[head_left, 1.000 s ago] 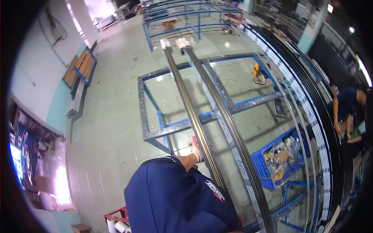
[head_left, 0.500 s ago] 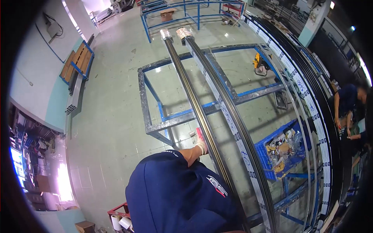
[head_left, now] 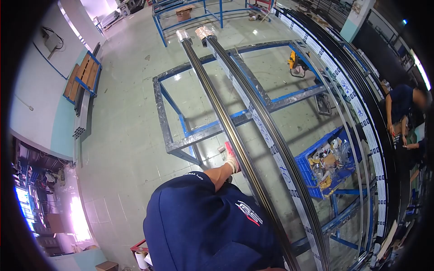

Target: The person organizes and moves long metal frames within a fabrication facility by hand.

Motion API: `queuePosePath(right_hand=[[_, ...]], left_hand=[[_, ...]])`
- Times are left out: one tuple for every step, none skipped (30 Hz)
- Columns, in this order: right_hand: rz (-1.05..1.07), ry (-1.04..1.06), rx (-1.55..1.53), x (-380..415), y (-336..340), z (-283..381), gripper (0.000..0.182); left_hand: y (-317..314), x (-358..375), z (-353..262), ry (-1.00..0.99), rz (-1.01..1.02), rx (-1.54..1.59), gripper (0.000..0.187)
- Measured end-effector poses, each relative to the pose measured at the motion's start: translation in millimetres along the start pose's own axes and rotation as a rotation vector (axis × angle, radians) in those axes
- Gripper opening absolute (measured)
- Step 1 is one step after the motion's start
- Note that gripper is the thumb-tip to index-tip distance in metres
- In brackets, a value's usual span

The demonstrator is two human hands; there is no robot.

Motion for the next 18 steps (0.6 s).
queuePosePath(right_hand=[[-0.004, 0.005, 0.0, 1.0, 2.7, 2.6, 0.115], [-0.007, 0.011, -0.004, 2.0, 5.8, 4.4, 0.116], [-0.015, 0.017, -0.009, 2.8, 8.9, 6.8, 0.117], [-0.02, 0.023, -0.014, 3.9, 11.5, 7.7, 0.117], [-0.028, 0.029, -0.025, 4.6, 14.1, 9.6, 0.118], [-0.033, 0.033, -0.032, 5.7, 17.3, 12.6, 0.118], [-0.038, 0.043, -0.04, 6.8, 21.7, 15.4, 0.119], [-0.042, 0.058, -0.051, 8.9, 27.2, 19.9, 0.12], [-0.049, 0.07, -0.06, 10.0, 35.1, 25.6, 0.12], [-0.056, 0.09, -0.068, 11.5, 43.0, 29.9, 0.121], [-0.065, 0.103, -0.082, 14.4, 49.1, 33.9, 0.121], [-0.068, 0.116, -0.091, 16.3, 52.2, 36.3, 0.122], [-0.073, 0.127, -0.097, 18.6, 54.8, 39.0, 0.122], [-0.073, 0.135, -0.107, 20.1, 57.3, 41.9, 0.123], [-0.072, 0.145, -0.117, 20.7, 58.9, 43.7, 0.124], [-0.076, 0.156, -0.135, 21.9, 64.6, 48.8, 0.124], [-0.079, 0.174, -0.153, 22.8, 68.0, 51.7, 0.125], [-0.081, 0.191, -0.169, 23.6, 71.8, 54.5, 0.125]], left_hand=[[-1.6, 0.4, 0.2, -0.008, -0.009, -0.001, 0.131], [-1.4, 0.6, 1.3, -0.019, -0.015, -0.011, 0.13], [-0.7, 1.5, 1.1, -0.023, -0.003, -0.009, 0.131], [-0.3, 2.9, 0.9, -0.027, 0.008, -0.007, 0.131], [1.3, 2.7, 0.7, -0.031, 0.019, -0.005, 0.131], [1.6, 1.2, 0.0, -0.028, 0.031, 0.004, 0.131], [2.6, -0.7, -0.7, -0.015, 0.037, 0.006, 0.129], [2.8, -2.1, -1.5, -0.002, 0.043, 0.009, 0.127], [5.3, -2.2, -1.4, 0.025, 0.036, 0.006, 0.124], [5.0, 0.1, -1.4, 0.03, 0.048, -0.008, 0.118], [8.5, -1.6, -1.6, 0.034, 0.061, -0.022, 0.112], [8.7, -4.4, -2.6, 0.031, 0.081, -0.008, 0.112], [5.2, 1.4, -1.6, 0.011, 0.071, -0.013, 0.111], [4.7, 4.2, -0.9, -0.009, 0.062, -0.019, 0.109], [2.0, 6.3, -2.2, 0.009, 0.079, -0.012, 0.107], [1.7, 6.8, -3.9, 0.024, 0.057, -0.006, 0.105], [1.5, 6.2, -3.4, 0.043, 0.04, -0.003, 0.103], [3.2, 7.0, -2.0, 0.058, 0.117, 0.007, 0.1]])
Point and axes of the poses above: each hand's wrist, its own x-axis away from the middle knuckle, its own y-axis out of the back of the hand, z = x × y, the point moved 1 cm from there along -x, towards the middle knuckle, and after that the axes turned 12 degrees about x, right-handed, at the moved point
